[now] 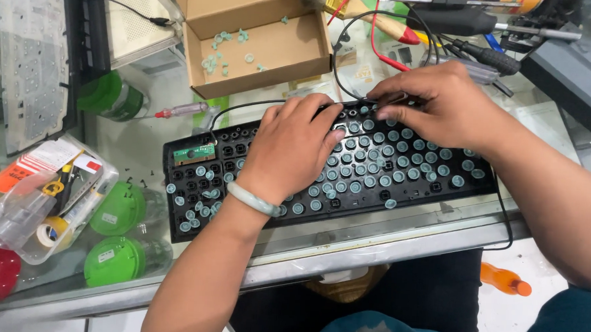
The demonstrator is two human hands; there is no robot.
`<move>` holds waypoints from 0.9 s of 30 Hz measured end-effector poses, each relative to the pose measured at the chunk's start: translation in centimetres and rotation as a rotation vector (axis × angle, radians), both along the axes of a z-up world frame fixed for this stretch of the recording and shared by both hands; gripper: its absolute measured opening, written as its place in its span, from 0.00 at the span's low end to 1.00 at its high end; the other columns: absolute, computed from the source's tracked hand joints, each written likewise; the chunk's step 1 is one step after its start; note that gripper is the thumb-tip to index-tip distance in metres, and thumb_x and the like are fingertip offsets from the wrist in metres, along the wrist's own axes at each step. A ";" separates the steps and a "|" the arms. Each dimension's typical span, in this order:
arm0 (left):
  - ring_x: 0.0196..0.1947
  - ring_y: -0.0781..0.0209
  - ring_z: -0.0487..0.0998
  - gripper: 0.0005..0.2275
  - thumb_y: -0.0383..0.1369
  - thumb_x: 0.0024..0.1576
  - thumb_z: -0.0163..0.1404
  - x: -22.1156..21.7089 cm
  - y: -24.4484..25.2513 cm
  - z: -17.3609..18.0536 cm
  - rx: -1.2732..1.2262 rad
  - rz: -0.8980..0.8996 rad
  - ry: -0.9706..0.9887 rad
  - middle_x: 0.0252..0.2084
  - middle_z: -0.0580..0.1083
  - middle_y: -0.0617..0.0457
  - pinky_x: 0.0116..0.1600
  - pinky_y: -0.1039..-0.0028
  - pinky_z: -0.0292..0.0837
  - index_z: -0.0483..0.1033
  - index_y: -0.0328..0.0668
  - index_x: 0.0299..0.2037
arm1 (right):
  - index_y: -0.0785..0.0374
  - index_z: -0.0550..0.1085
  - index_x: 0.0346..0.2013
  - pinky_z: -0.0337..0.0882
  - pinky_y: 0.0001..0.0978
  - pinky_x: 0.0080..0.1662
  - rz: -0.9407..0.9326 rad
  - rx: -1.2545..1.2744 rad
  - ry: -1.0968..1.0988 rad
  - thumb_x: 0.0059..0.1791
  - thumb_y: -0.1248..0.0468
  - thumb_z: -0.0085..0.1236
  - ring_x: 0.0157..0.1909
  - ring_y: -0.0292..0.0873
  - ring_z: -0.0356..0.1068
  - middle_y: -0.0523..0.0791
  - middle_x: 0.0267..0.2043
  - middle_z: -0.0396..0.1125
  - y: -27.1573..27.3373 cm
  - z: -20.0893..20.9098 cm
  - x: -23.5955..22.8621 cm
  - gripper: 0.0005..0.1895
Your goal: The person assembles a keyboard by placing light blue keycaps into the keyboard base. They use a screwdriver to remove a small circuit board, place it in a cardboard box, and then continue inserting keycaps by hand.
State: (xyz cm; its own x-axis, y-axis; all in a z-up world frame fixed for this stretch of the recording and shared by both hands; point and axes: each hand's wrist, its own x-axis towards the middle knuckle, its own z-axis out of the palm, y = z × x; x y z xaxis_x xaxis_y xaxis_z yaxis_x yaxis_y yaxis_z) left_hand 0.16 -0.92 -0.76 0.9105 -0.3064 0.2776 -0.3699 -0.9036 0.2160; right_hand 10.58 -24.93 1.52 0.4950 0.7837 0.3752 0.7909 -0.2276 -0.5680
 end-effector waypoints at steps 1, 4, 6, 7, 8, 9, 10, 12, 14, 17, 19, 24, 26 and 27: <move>0.53 0.49 0.73 0.16 0.41 0.63 0.49 -0.1 -0.1 0.1 -0.002 0.002 0.001 0.56 0.72 0.54 0.52 0.54 0.66 0.73 0.46 0.58 | 0.67 0.78 0.47 0.75 0.31 0.49 0.002 -0.002 0.001 0.50 0.65 0.66 0.42 0.40 0.79 0.47 0.40 0.78 0.0 0.2 0.0 0.13; 0.54 0.48 0.72 0.19 0.46 0.65 0.44 -0.1 -0.4 0.1 0.010 -0.006 0.024 0.54 0.71 0.53 0.52 0.53 0.66 0.72 0.49 0.62 | 0.71 0.78 0.48 0.70 0.38 0.49 0.063 0.042 -0.030 0.52 0.66 0.62 0.43 0.48 0.73 0.51 0.42 0.72 0.0 0.8 0.0 0.13; 0.57 0.47 0.68 0.21 0.50 0.64 0.45 0.0 -0.5 -0.2 0.046 -0.026 -0.019 0.54 0.69 0.49 0.58 0.49 0.63 0.74 0.52 0.61 | 0.71 0.76 0.48 0.71 0.43 0.57 0.081 0.054 -0.052 0.55 0.67 0.56 0.51 0.53 0.73 0.54 0.48 0.72 0.0 1.0 -0.1 0.10; 0.57 0.47 0.68 0.21 0.50 0.64 0.45 0.0 -0.6 -0.3 0.046 -0.026 -0.018 0.54 0.69 0.49 0.58 0.49 0.63 0.74 0.52 0.61 | 0.71 0.76 0.48 0.71 0.43 0.57 0.081 0.054 -0.051 0.55 0.67 0.56 0.51 0.53 0.73 0.54 0.48 0.72 0.0 0.9 -0.1 0.10; 0.59 0.45 0.67 0.21 0.51 0.64 0.43 0.0 -0.7 -0.3 0.045 -0.038 -0.001 0.57 0.68 0.48 0.61 0.46 0.60 0.74 0.53 0.61 | 0.70 0.76 0.47 0.72 0.41 0.55 0.081 0.030 -0.060 0.55 0.66 0.57 0.49 0.51 0.74 0.52 0.47 0.73 -0.1 0.8 -0.1 0.09; 0.61 0.44 0.65 0.21 0.52 0.64 0.42 0.0 -0.8 -0.4 0.044 -0.051 0.016 0.59 0.67 0.47 0.64 0.44 0.58 0.74 0.54 0.61 | 0.69 0.75 0.45 0.73 0.38 0.52 0.081 0.006 -0.069 0.54 0.65 0.57 0.46 0.49 0.75 0.50 0.45 0.74 -0.1 0.7 -0.1 0.09; 0.61 0.44 0.65 0.21 0.52 0.64 0.42 0.0 -0.8 -0.4 0.044 -0.051 0.017 0.59 0.67 0.47 0.64 0.44 0.58 0.74 0.54 0.61 | 0.69 0.75 0.45 0.73 0.38 0.52 0.081 0.006 -0.068 0.54 0.65 0.57 0.46 0.49 0.75 0.50 0.45 0.74 -0.1 0.5 -0.1 0.09; 0.61 0.45 0.65 0.21 0.52 0.64 0.43 0.0 -0.9 -0.5 0.043 -0.053 0.008 0.59 0.67 0.47 0.64 0.45 0.59 0.75 0.54 0.60 | 0.68 0.75 0.43 0.73 0.36 0.49 0.047 -0.008 -0.086 0.54 0.73 0.58 0.42 0.46 0.75 0.48 0.42 0.73 0.0 0.2 -0.1 0.03; 0.61 0.44 0.65 0.21 0.52 0.64 0.43 0.0 -1.0 -0.5 0.041 -0.056 0.008 0.59 0.67 0.46 0.63 0.45 0.59 0.75 0.53 0.60 | 0.68 0.75 0.43 0.73 0.37 0.50 0.041 -0.010 -0.094 0.54 0.74 0.58 0.43 0.48 0.75 0.48 0.43 0.74 0.1 0.1 -0.2 0.04; 0.60 0.44 0.66 0.22 0.52 0.64 0.44 0.0 -1.0 -0.5 0.039 -0.058 0.002 0.59 0.68 0.46 0.62 0.46 0.61 0.75 0.52 0.60 | 0.68 0.75 0.44 0.73 0.38 0.51 0.019 -0.014 -0.109 0.55 0.73 0.58 0.45 0.49 0.75 0.48 0.43 0.74 0.2 -0.3 0.0 0.04; 0.60 0.44 0.66 0.22 0.52 0.63 0.44 0.0 -1.0 -0.5 0.035 -0.060 -0.004 0.58 0.68 0.46 0.61 0.47 0.62 0.75 0.52 0.60 | 0.68 0.76 0.44 0.72 0.39 0.51 0.003 -0.018 -0.116 0.55 0.70 0.59 0.45 0.48 0.75 0.48 0.44 0.74 0.3 -0.6 0.0 0.04; 0.59 0.44 0.67 0.22 0.53 0.63 0.46 0.0 -1.1 -0.6 0.019 -0.061 -0.021 0.57 0.68 0.46 0.59 0.49 0.63 0.76 0.52 0.59 | 0.69 0.76 0.42 0.74 0.36 0.49 -0.002 0.012 -0.106 0.54 0.75 0.60 0.42 0.47 0.76 0.48 0.41 0.74 0.6 -0.6 0.0 0.03; 0.58 0.45 0.67 0.22 0.53 0.63 0.46 0.0 -1.0 -0.6 0.026 -0.060 -0.040 0.57 0.68 0.46 0.59 0.50 0.64 0.76 0.52 0.59 | 0.68 0.77 0.42 0.73 0.36 0.49 -0.005 0.009 -0.117 0.54 0.75 0.60 0.42 0.47 0.76 0.48 0.41 0.75 0.6 -0.8 0.1 0.03; 0.58 0.45 0.67 0.22 0.53 0.63 0.46 -0.1 -1.1 -0.6 0.033 -0.060 -0.060 0.57 0.68 0.47 0.58 0.50 0.65 0.76 0.52 0.59 | 0.68 0.77 0.42 0.73 0.36 0.48 -0.010 0.007 -0.129 0.54 0.74 0.61 0.42 0.47 0.76 0.47 0.40 0.75 0.6 -0.9 0.1 0.03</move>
State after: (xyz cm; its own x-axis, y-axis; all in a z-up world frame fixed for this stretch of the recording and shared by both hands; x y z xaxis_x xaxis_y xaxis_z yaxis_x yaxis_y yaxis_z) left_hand 0.11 -1.97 -1.35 0.8725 -0.3696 0.3196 -0.4346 -0.8859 0.1621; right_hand 10.72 -24.37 0.59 0.4495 0.7763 0.4419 0.8555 -0.2317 -0.4631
